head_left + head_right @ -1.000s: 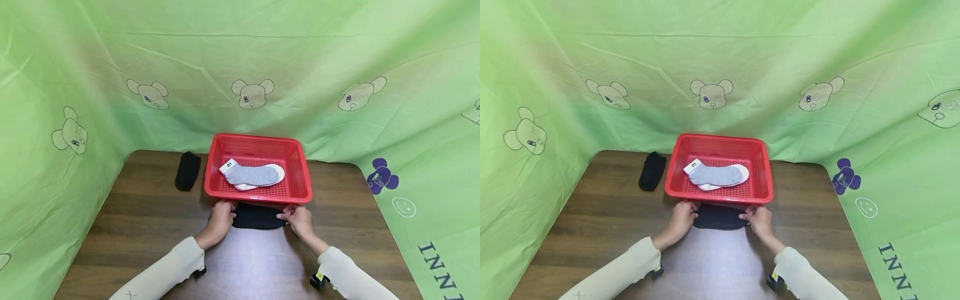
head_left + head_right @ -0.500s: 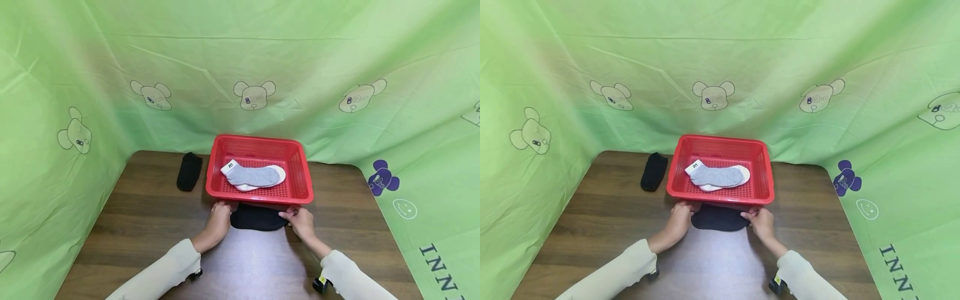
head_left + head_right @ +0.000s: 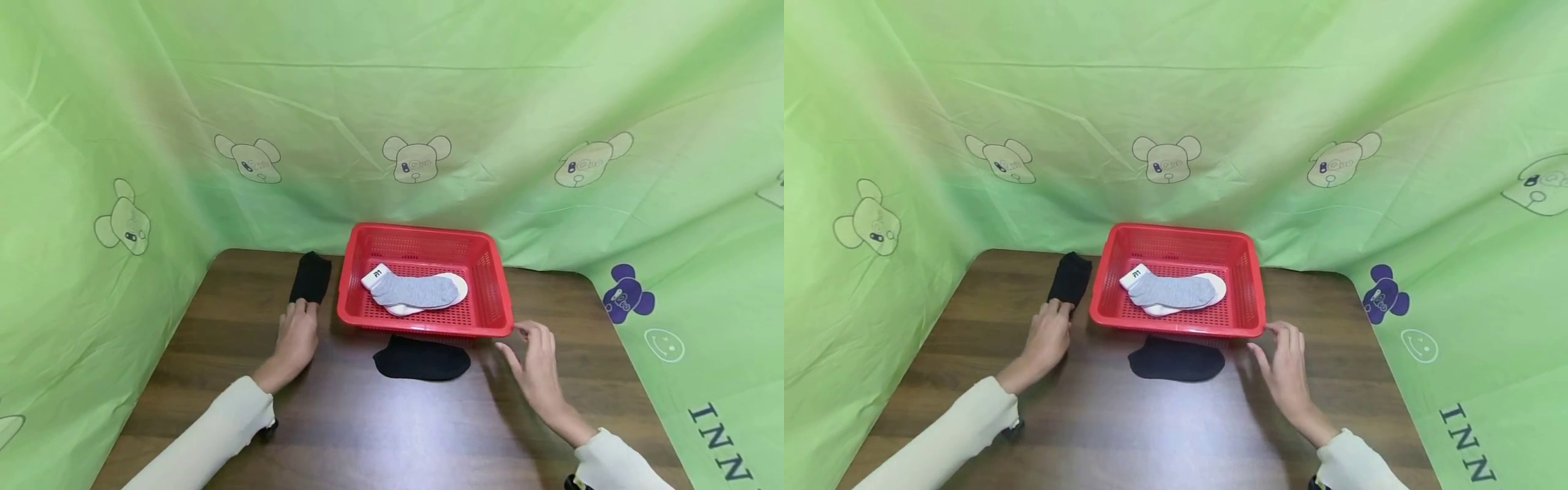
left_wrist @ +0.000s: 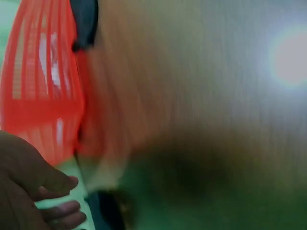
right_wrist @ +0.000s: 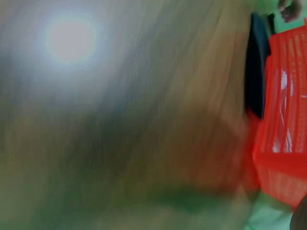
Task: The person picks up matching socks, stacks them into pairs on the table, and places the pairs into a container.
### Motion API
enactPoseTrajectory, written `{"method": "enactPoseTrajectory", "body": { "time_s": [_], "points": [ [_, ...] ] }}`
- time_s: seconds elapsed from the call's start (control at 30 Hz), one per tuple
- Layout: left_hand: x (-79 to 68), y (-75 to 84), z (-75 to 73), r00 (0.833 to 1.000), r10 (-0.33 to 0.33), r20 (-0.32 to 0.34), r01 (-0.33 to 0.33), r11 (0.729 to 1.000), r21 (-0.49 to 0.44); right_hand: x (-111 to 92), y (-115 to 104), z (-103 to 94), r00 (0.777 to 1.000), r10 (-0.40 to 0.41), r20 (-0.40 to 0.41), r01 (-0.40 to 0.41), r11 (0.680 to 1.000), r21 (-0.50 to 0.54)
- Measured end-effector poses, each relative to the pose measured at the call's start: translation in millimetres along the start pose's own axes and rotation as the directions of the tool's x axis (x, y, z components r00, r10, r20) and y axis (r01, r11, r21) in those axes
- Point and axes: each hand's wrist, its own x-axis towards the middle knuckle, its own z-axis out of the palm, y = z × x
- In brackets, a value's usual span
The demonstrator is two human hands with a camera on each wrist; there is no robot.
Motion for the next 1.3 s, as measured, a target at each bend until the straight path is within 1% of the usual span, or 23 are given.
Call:
{"method": "enactPoseTrajectory", "body": {
  "time_s": [0.03, 0.07, 0.13, 0.23, 0.33, 0.37, 0.43, 0.5, 0.63, 0.77, 0.87, 1.07, 1.2, 1.3],
  "points": [
    [3.5, -6.9, -1.0, 1.000, 0.015, 0.000, -0.015, 1.000, 0.002, 4, 3, -3.1, 0.996, -0.093, 0.001, 0.093, 0.996, -0.012],
    [6.9, -13.3, -1.6, 1.000, 0.029, 0.004, -0.029, 1.000, 0.002, 8, 7, -6.0, 0.986, -0.169, 0.012, 0.169, 0.985, -0.019],
    [12.5, -24.8, -1.8, 0.998, 0.056, 0.018, -0.057, 0.998, 0.004, 15, 11, -11.2, 0.963, -0.265, 0.057, 0.266, 0.964, -0.025],
    [16.9, -37.3, -1.1, 0.993, 0.103, 0.053, -0.104, 0.995, 0.011, 22, 13, -16.0, 0.924, -0.355, 0.138, 0.362, 0.932, -0.024],
    [18.1, -44.3, 1.3, 0.982, 0.171, 0.084, -0.174, 0.984, 0.035, 25, 13, -18.5, 0.896, -0.403, 0.188, 0.415, 0.910, -0.026],
    [18.5, -45.5, 2.4, 0.976, 0.196, 0.090, -0.200, 0.979, 0.043, 25, 12, -19.0, 0.889, -0.413, 0.197, 0.425, 0.905, -0.022],
    [19.1, -47.0, 4.7, 0.968, 0.230, 0.099, -0.236, 0.970, 0.054, 25, 12, -20.5, 0.884, -0.415, 0.217, 0.428, 0.903, -0.016],
    [19.8, -48.3, 7.4, 0.965, 0.240, 0.107, -0.247, 0.967, 0.062, 25, 11, -22.0, 0.880, -0.408, 0.242, 0.424, 0.906, -0.015],
    [20.8, -50.6, 11.6, 0.965, 0.229, 0.126, -0.239, 0.968, 0.072, 28, 9, -24.5, 0.874, -0.397, 0.279, 0.423, 0.906, -0.035],
    [21.4, -54.3, 14.3, 0.966, 0.215, 0.141, -0.227, 0.971, 0.075, 31, 7, -26.1, 0.866, -0.401, 0.299, 0.440, 0.895, -0.076],
    [21.2, -55.8, 15.5, 0.970, 0.199, 0.140, -0.212, 0.973, 0.086, 31, 7, -26.4, 0.855, -0.417, 0.308, 0.461, 0.883, -0.084],
    [18.1, -55.2, 16.7, 0.972, 0.200, 0.122, -0.214, 0.970, 0.112, 31, 8, -26.9, 0.841, -0.445, 0.307, 0.490, 0.868, -0.083],
    [10.6, -53.9, 16.1, 0.970, 0.225, 0.098, -0.236, 0.964, 0.125, 31, 8, -26.9, 0.845, -0.445, 0.297, 0.490, 0.867, -0.095],
    [1.4, -51.4, 14.3, 0.967, 0.249, 0.052, -0.253, 0.960, 0.116, 31, 7, -26.0, 0.852, -0.438, 0.287, 0.482, 0.870, -0.102]
  ]
}}
